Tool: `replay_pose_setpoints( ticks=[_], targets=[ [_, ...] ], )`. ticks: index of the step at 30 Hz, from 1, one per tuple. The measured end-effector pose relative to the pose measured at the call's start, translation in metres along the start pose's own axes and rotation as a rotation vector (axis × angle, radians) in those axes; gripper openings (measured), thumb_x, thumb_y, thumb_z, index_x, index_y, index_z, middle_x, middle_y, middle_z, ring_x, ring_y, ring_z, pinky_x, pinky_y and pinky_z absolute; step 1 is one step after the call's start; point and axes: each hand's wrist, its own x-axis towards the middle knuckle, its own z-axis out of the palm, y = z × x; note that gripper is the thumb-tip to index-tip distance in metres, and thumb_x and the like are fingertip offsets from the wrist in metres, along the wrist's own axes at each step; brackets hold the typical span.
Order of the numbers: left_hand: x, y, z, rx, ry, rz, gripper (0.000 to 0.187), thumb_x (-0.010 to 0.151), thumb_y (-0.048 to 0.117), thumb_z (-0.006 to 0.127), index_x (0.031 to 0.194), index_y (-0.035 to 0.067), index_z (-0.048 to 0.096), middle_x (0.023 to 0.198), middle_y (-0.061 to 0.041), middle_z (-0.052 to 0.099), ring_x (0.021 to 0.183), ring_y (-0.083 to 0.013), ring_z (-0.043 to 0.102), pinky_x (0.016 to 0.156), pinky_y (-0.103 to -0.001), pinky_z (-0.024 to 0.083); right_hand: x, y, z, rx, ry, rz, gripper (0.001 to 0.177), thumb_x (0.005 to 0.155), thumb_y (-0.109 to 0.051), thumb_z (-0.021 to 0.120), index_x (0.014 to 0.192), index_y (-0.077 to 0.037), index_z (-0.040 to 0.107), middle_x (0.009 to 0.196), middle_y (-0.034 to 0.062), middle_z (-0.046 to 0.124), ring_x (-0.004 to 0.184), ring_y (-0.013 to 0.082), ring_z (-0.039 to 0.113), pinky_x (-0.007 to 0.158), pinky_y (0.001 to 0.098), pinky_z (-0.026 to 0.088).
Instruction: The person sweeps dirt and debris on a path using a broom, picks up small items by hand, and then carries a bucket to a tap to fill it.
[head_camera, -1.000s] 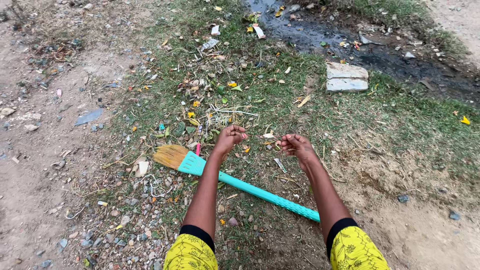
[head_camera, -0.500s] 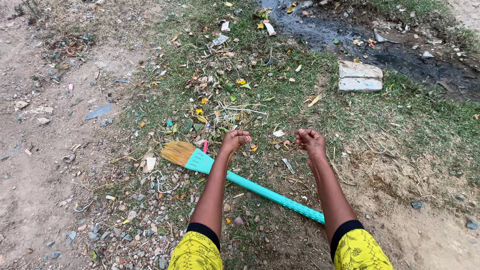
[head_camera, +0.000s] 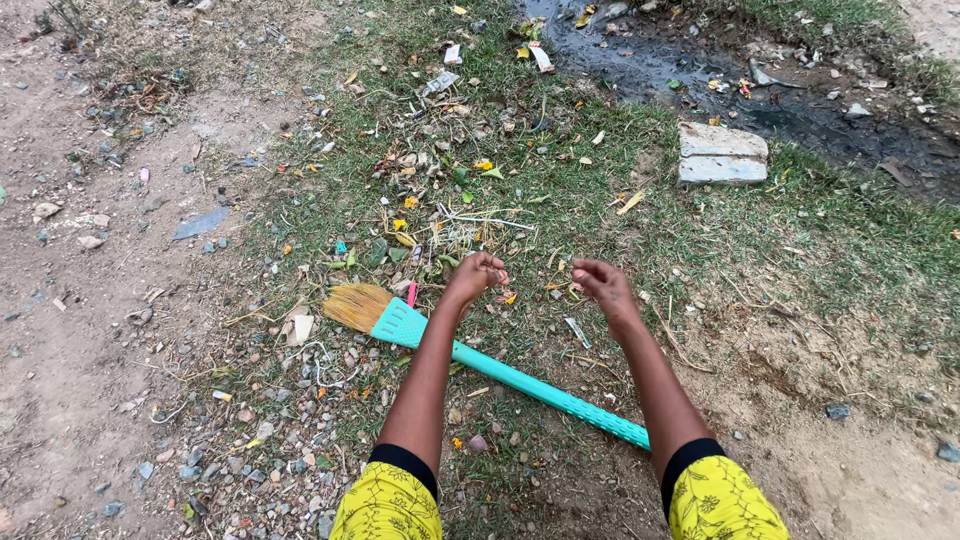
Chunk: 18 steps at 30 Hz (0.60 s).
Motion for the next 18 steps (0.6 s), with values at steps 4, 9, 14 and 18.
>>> replay_pose_setpoints(
  ticks=[4, 9, 14, 18],
  targets=[
    [-0.011, 0.027, 0.016, 0.01, -0.063, -0.002, 0.018, 0.093, -0.003, 0.056, 0.109, 0.001, 0.063, 0.102, -0.014, 0.074, 0.094, -0.0188, 0.076, 0.09, -0.032, 0.058, -0.026, -0.029, 0.033, 0.013, -0.199, -0.026, 0.048, 0.095, -0.019, 0.062, 0.143, -0.014, 0.056, 0.143, 0.0085, 0.062, 0.131, 0.0195, 0.057, 0.113, 0.0353, 0.049],
    [-0.011, 0.026, 0.037, -0.043, -0.159, 0.136, 0.019, 0.091, -0.01, 0.059, 0.108, -0.001, 0.061, 0.097, -0.014, 0.072, 0.091, -0.019, 0.075, 0.089, -0.032, 0.062, -0.033, -0.036, 0.043, -0.094, -0.43, -0.111, 0.071, 0.09, -0.016, 0.064, 0.155, -0.018, 0.035, 0.158, 0.0033, 0.04, 0.146, 0.0201, 0.038, 0.121, 0.0357, 0.033],
    [-0.008, 0.027, 0.046, -0.107, -0.176, 0.173, 0.02, 0.092, -0.009, 0.06, 0.11, -0.001, 0.061, 0.098, -0.013, 0.073, 0.092, -0.0172, 0.073, 0.088, -0.03, 0.059, -0.011, -0.001, 0.039, -0.057, -0.414, 0.023, 0.048, 0.09, -0.013, 0.067, 0.137, -0.01, 0.057, 0.127, 0.0106, 0.067, 0.116, 0.0214, 0.063, 0.107, 0.0398, 0.051],
    [-0.012, 0.033, 0.044, -0.149, -0.048, 0.167, 0.017, 0.096, -0.006, 0.059, 0.111, -0.001, 0.063, 0.099, -0.011, 0.073, 0.094, -0.0159, 0.072, 0.09, -0.03, 0.058, 0.008, 0.032, 0.025, -0.008, -0.358, 0.081, 0.023, 0.094, -0.012, 0.065, 0.115, -0.006, 0.074, 0.094, 0.0082, 0.076, 0.077, 0.0146, 0.068, 0.079, 0.0328, 0.063]
  ],
)
